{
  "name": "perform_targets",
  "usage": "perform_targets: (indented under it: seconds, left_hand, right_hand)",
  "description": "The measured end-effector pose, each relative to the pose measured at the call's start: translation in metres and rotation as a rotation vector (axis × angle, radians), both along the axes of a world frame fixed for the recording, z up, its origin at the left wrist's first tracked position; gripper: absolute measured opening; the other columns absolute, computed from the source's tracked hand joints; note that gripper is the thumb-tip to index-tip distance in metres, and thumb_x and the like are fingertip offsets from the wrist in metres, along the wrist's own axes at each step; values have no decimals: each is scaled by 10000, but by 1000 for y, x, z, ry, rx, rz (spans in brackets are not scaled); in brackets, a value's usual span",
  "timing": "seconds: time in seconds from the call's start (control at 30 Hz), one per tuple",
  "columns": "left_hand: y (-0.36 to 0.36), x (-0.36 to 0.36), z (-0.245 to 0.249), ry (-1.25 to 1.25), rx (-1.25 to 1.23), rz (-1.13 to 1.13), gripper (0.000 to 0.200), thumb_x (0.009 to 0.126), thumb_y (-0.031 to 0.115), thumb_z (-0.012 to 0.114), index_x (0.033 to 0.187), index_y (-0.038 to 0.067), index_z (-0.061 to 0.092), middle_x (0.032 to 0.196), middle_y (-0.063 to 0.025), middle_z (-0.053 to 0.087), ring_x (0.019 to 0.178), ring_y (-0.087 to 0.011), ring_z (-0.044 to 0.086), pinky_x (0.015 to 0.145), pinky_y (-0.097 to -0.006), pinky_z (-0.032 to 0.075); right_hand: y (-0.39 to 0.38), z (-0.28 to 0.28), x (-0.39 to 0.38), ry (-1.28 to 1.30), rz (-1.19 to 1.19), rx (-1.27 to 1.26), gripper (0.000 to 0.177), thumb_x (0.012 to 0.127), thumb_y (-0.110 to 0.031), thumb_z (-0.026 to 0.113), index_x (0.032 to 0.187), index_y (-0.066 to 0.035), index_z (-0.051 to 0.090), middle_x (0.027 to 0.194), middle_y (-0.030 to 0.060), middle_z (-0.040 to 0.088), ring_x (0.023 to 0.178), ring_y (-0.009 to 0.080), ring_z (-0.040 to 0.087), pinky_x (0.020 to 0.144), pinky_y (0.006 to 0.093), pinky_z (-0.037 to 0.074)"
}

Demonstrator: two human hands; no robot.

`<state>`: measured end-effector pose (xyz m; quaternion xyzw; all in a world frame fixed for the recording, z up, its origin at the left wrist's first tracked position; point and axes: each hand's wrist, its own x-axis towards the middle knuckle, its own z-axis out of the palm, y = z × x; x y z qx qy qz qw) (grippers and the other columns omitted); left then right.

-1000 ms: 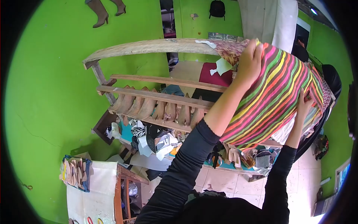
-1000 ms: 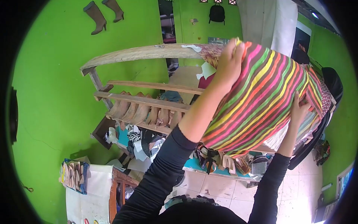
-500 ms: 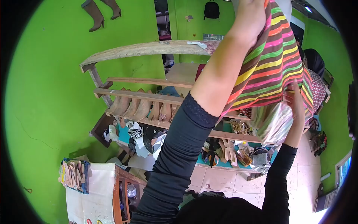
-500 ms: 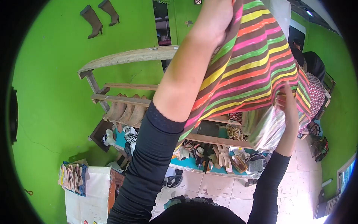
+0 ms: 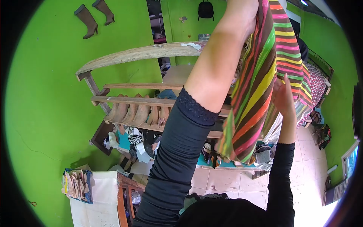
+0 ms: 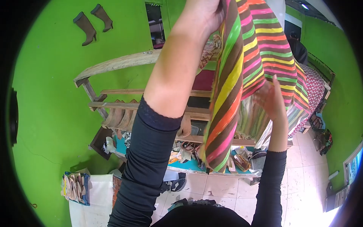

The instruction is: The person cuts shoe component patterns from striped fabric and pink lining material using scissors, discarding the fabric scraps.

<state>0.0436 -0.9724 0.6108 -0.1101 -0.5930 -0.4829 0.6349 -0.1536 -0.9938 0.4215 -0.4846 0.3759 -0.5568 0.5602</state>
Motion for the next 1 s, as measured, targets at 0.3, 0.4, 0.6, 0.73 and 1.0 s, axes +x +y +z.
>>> perform_targets:
  seconds: [0.3,0.4,0.6,0.73,1.0]
  left_hand:
    - [17,33,8,18,130,242,183,902,219,304,872,84,424,721,-7,434,627,-92,430,583,-223,406]
    - [-14,59,0,108,33,313,208,898,239,306,928,78,433,832,-40,471,769,-123,477,712,-250,423]
    - [-25,97,-15,136,146,192,270,863,292,362,908,60,493,832,-44,535,751,-154,532,688,-294,468]
    - [-47,113,-29,-12,246,144,213,799,185,432,852,-21,429,856,-121,510,772,-210,520,730,-357,454]
    - [-55,99,-47,-154,452,-29,335,768,275,508,904,-31,503,851,-167,571,754,-214,581,696,-326,503]
  right_hand:
    - [-19,64,-26,-458,10,-334,260,827,-101,439,1065,3,434,1016,91,531,928,191,522,831,316,417]
    - [-13,85,-25,-311,-18,-321,218,778,12,431,995,34,438,931,106,545,800,168,569,711,257,485]
    - [-34,125,-31,-89,-177,-406,206,717,41,446,918,-8,456,813,52,519,715,132,533,690,256,471]
    - [-50,149,-26,-122,-85,-516,205,739,19,429,942,-1,441,949,79,487,843,158,505,783,282,440]
    - [-67,179,-7,-70,-188,-622,309,797,-158,525,1055,-19,429,1028,117,483,961,187,483,832,317,432]
